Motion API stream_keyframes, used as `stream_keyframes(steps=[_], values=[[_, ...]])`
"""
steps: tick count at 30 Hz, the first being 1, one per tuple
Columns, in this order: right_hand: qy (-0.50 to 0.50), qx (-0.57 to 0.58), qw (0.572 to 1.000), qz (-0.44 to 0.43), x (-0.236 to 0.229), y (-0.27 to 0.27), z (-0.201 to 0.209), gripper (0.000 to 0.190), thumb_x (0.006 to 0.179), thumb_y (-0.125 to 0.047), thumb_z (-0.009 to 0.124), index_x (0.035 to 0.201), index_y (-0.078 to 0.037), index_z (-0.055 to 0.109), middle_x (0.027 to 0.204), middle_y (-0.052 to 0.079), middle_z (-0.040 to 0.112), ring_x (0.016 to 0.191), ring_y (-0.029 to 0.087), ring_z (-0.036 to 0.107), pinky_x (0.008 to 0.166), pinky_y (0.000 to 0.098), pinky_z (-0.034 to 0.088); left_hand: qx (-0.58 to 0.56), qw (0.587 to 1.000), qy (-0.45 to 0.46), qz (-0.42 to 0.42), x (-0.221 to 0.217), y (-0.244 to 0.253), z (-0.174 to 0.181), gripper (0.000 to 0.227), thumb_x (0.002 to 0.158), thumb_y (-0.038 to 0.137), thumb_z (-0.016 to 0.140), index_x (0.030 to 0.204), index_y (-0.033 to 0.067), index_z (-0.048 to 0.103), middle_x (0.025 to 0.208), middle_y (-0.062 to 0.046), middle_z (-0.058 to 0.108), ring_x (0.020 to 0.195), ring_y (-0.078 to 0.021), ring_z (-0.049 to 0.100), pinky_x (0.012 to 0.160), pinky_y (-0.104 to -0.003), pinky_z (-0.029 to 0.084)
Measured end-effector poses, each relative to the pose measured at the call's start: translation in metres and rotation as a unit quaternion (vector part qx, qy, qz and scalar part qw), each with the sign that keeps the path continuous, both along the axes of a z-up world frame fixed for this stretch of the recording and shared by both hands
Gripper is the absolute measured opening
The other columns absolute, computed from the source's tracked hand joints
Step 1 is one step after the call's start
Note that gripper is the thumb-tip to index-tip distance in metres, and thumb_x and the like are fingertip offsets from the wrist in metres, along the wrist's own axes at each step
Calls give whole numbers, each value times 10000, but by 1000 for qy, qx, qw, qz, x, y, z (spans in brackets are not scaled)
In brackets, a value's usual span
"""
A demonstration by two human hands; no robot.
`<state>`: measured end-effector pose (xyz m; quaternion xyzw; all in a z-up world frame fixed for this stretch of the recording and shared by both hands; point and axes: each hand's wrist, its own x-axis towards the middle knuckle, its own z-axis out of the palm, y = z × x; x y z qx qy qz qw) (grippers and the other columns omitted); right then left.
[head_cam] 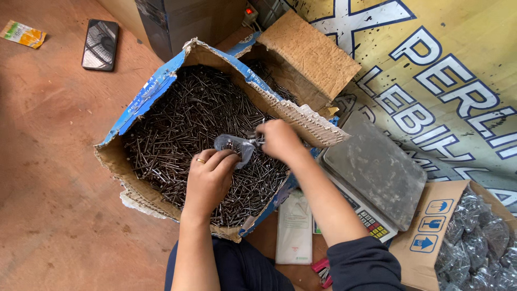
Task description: The person scoops nails from a large cardboard box into small plastic bags, weighs each bag on a digital scale, and seals them with a pink stapler. The sealed bags are then placed into a second cardboard box.
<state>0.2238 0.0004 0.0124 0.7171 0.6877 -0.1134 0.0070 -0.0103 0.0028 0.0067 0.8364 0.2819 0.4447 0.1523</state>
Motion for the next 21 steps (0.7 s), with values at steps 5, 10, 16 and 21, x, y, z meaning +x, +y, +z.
stream_keyframes(steps=[5, 10, 16, 21], values=[[79, 12, 995, -65, -22, -19, 106, 362, 616, -47, 633, 958, -112, 732, 842, 180, 707, 908, 408, 673, 836, 491, 533, 9, 998, 53, 23, -1, -6, 6, 93, 875, 171, 621, 923, 239, 662, 1181, -61, 631, 1181, -366, 551, 985, -637, 285], [149, 36, 986, -64, -31, -22, 145, 339, 587, -99, 647, 913, -153, 726, 818, 128, 716, 867, 371, 686, 768, 454, 534, -44, 998, 40, -28, 1, -8, 6, 165, 858, 66, 598, 943, 194, 656, 1272, -164, 551, 1237, -415, 531, 1049, -632, 330], [160, 8, 987, 18, -59, -18, 162, 290, 590, -80, 623, 858, -132, 721, 731, 95, 707, 761, 342, 696, 709, 401, 543, -32, 996, 38, -73, 2, -7, 1, 169, 851, 58, 583, 948, 176, 653, 1324, -200, 503, 1257, -415, 511, 1055, -582, 364], [116, -10, 991, 62, -71, -9, 155, 280, 642, -103, 649, 909, -67, 723, 803, 164, 718, 821, 392, 692, 732, 468, 553, -40, 996, 16, -84, 4, -7, 3, 167, 854, 90, 583, 944, 208, 661, 1338, -207, 493, 1267, -383, 514, 1107, -519, 329]])
